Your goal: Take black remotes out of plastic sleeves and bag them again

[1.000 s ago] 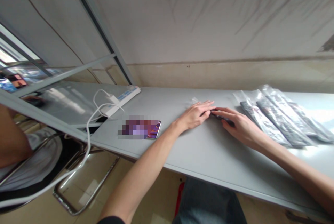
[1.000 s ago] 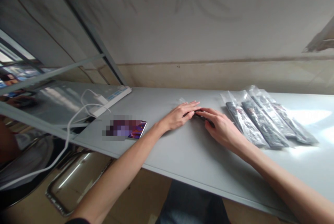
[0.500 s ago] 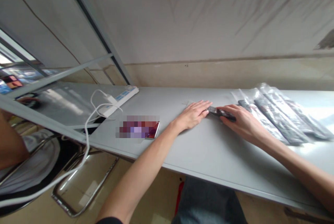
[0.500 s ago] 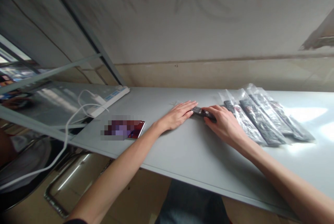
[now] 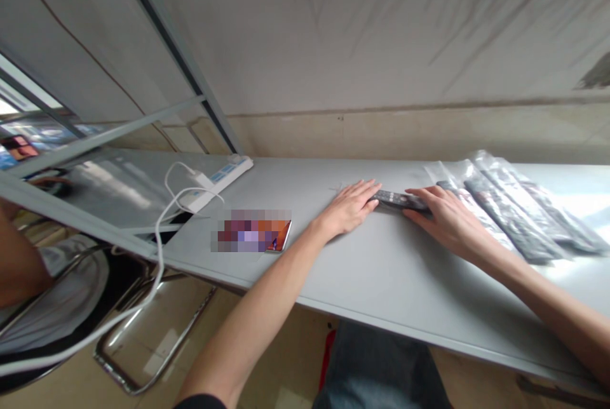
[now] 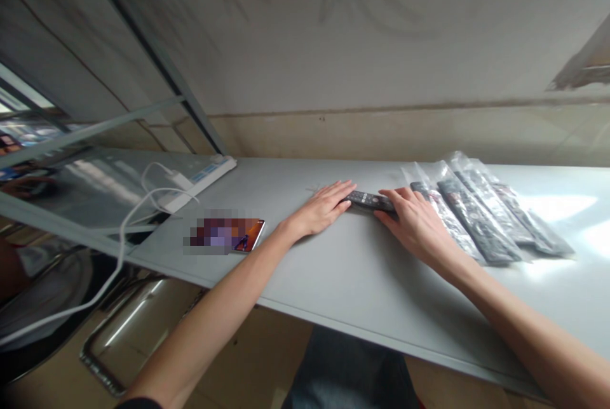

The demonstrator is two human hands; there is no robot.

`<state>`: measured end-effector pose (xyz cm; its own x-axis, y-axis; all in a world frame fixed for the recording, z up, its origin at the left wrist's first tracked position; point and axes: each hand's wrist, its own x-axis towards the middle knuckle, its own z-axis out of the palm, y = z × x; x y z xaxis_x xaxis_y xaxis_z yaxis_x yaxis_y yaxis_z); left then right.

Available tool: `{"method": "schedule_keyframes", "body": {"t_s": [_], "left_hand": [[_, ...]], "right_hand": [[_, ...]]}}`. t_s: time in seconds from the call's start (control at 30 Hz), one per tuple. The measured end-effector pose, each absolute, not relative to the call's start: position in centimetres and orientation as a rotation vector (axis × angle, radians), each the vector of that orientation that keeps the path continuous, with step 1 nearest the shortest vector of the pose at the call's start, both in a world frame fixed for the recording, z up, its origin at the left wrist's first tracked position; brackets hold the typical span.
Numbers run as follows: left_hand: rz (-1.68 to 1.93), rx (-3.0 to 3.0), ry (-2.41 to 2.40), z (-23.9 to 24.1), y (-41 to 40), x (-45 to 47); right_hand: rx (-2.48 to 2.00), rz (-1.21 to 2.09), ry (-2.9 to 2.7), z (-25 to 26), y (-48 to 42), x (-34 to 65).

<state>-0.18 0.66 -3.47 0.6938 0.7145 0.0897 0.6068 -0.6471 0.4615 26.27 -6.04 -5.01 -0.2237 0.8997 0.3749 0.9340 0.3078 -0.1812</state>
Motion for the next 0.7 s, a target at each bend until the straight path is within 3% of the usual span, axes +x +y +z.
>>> {"method": "schedule_keyframes", "body": {"t_s": [0.37,0.7], "left_hand": [[0.338,2.565,1.077,-2.8,0.4,-0.2],[0.523,2.635,1.035,-2.8,0.8,-0.1]], "right_hand": [[-1.628,-0.169,-2.192,-4.8,-6.2,26.2],[-1.546,-0.158,-2.09,-3.7,-6.1,25.9]]}}
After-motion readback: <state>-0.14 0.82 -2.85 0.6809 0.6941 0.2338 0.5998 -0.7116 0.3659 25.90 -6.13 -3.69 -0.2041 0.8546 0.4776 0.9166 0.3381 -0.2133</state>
